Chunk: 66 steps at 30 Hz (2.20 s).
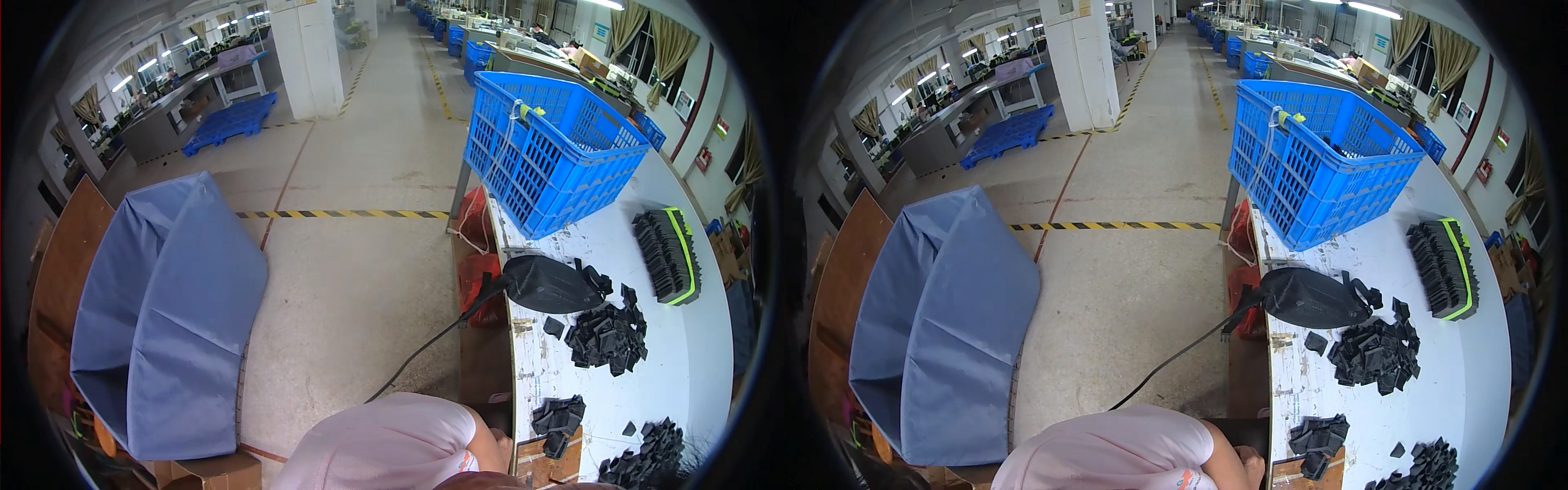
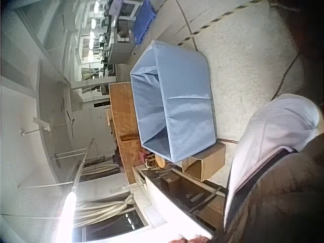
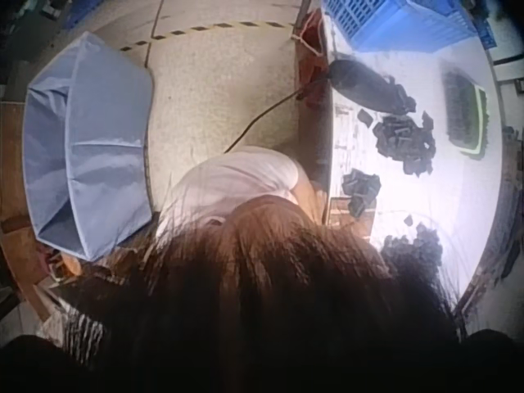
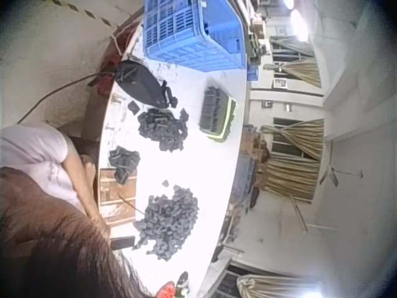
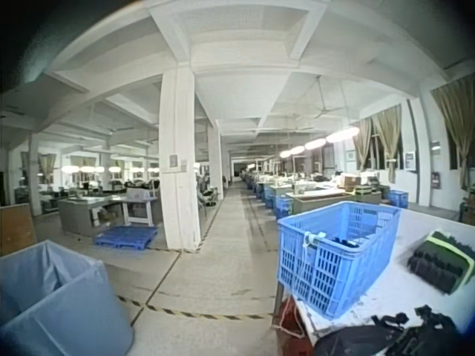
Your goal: Applying adhesive tape to small black foam components on a workbench.
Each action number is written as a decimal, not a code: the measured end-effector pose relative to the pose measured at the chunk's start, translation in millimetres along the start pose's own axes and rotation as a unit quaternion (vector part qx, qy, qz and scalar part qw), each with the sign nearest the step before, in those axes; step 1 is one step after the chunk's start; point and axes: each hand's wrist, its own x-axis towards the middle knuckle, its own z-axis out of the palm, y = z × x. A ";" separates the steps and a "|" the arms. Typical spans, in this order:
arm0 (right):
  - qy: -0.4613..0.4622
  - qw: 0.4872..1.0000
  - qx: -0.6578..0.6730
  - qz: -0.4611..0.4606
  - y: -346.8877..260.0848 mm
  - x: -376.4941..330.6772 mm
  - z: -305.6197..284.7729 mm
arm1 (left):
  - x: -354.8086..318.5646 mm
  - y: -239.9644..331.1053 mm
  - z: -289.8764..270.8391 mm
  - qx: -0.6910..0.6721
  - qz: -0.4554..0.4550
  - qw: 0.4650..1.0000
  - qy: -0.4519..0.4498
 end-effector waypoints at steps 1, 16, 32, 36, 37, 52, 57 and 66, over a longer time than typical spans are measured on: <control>-0.016 1.000 0.003 0.003 2.1 2.6 6.7 | 0.0 1.0 -0.8 -0.001 -0.003 1.000 -0.001; -0.241 0.967 0.020 0.074 -5.1 28.5 67.4 | -2.6 25.6 -11.2 -0.054 -0.056 0.996 -0.041; -0.095 0.878 -0.154 0.443 -103.4 -56.8 -7.7 | 59.0 -44.1 39.0 -0.202 0.021 0.947 -0.250; -0.027 0.843 -0.202 0.498 -116.8 -80.4 -26.5 | 82.1 -53.3 28.5 -0.115 0.105 0.949 -0.273; -0.006 0.834 -0.205 0.512 -121.9 -83.5 -29.2 | 79.2 -57.1 30.3 -0.137 0.096 0.950 -0.264; 0.162 0.857 -0.127 0.472 -89.7 -81.0 -74.4 | 52.5 -253.1 9.5 0.438 -0.185 0.876 -0.084; 0.181 0.846 -0.187 0.466 -68.4 -61.4 -72.7 | 48.9 -255.4 4.9 0.368 -0.102 0.918 -0.109; 0.217 0.853 -0.327 0.344 -60.5 -68.0 -66.5 | 31.7 -230.4 38.0 0.107 -0.202 0.960 0.165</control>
